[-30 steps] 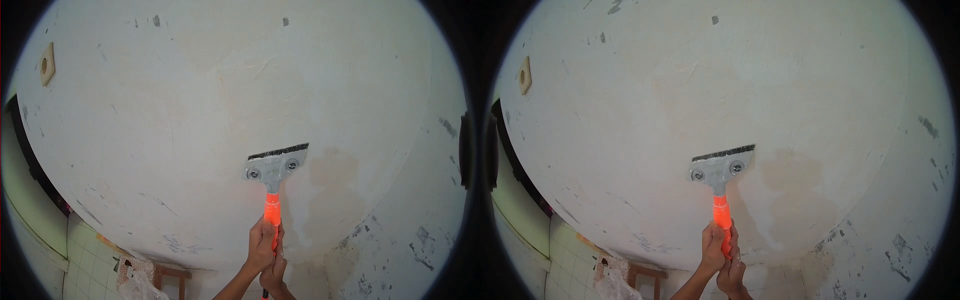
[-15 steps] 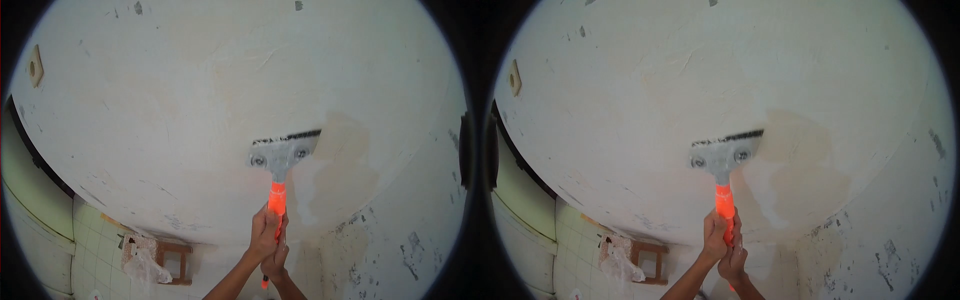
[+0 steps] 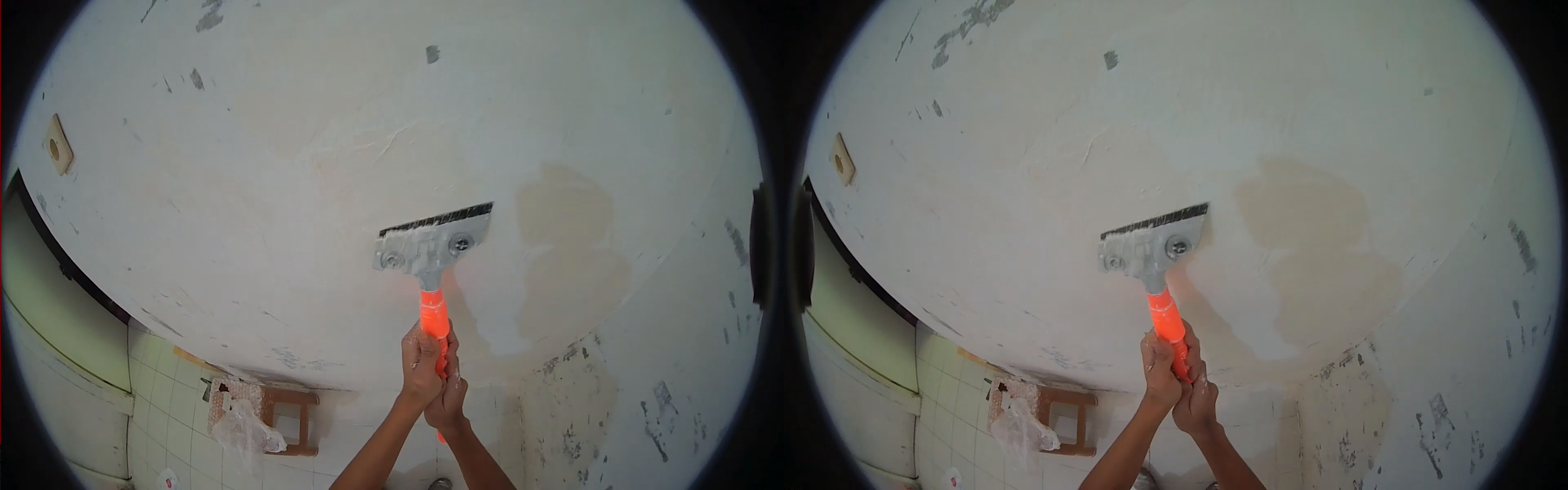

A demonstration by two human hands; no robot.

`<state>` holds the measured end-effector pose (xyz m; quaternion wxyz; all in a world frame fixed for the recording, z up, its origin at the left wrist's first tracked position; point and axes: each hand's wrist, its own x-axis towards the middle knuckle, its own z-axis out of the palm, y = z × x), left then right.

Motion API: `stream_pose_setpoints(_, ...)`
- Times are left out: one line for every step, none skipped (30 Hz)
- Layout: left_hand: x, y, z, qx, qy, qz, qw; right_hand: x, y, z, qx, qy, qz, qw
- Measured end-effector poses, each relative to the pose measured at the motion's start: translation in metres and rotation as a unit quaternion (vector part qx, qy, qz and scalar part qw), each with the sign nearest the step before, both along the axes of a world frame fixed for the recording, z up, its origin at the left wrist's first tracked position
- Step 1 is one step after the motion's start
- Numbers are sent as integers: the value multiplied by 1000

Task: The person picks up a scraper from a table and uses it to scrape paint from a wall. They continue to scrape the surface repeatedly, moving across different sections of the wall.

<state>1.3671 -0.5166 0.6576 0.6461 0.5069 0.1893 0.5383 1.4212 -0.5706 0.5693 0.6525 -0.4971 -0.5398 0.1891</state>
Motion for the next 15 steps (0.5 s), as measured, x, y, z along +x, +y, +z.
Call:
stream_pose_setpoints(1, -2, -5, -13, -5, 7, 1000, 0, -3, 0, -25, -8, -4, 1000)
stream_pose_setpoints(1, -4, -12, -26, -9, 13, 1000, 0, -6, 0, -50, -14, -9, 999)
stream_pose_setpoints(2, -9, -25, -26, -9, 13, 1000, -1, -13, -6, -50, -14, -9, 999)
stream_pose_setpoints(4, -14, -36, -30, -4, 29, 999, -1, -18, -13, -46, -21, -22, 998)
stream_pose_setpoints(6, -14, -44, -32, 2, 45, 998, 0, -18, -15, -41, -28, -35, 998)
stream_pose_setpoints(7, -13, -36, -26, 0, 45, 999, 1, -15, -9, -35, -30, -35, 998)
stream_pose_setpoints(7, -14, -27, -36, -3, 38, 999, 0, -11, -2, 0, -24, -39, 999)
stream_pose_setpoints(7, -15, -19, -48, -5, 31, 998, 0, -10, 3, 34, -18, -43, 998)
stream_pose_setpoints(6, -11, -9, -47, -6, 30, 998, 2, -7, 6, 35, -18, -44, 998)
stream_pose_setpoints(6, -4, 3, -26, -3, 34, 999, 3, -5, 7, -27, 23, 16, 999)
stream_pose_setpoints(6, -1, 9, -6, 1, 39, 999, 3, -3, 7, -88, 66, 75, 991)
stream_pose_setpoints(5, -1, 6, -5, 2, 38, 999, 2, -3, 4, -88, 67, 74, 991)
stream_pose_setpoints(3, -3, -2, -19, -6, 32, 999, 1, -5, 0, -79, 56, 64, 993)
stream_pose_setpoints(2, -4, -9, -32, -14, 26, 999, 0, -6, -4, -69, 45, 52, 995)
stream_pose_setpoints(1, -10, -17, -33, -13, 25, 999, -1, -14, -11, -70, 46, 52, 995)
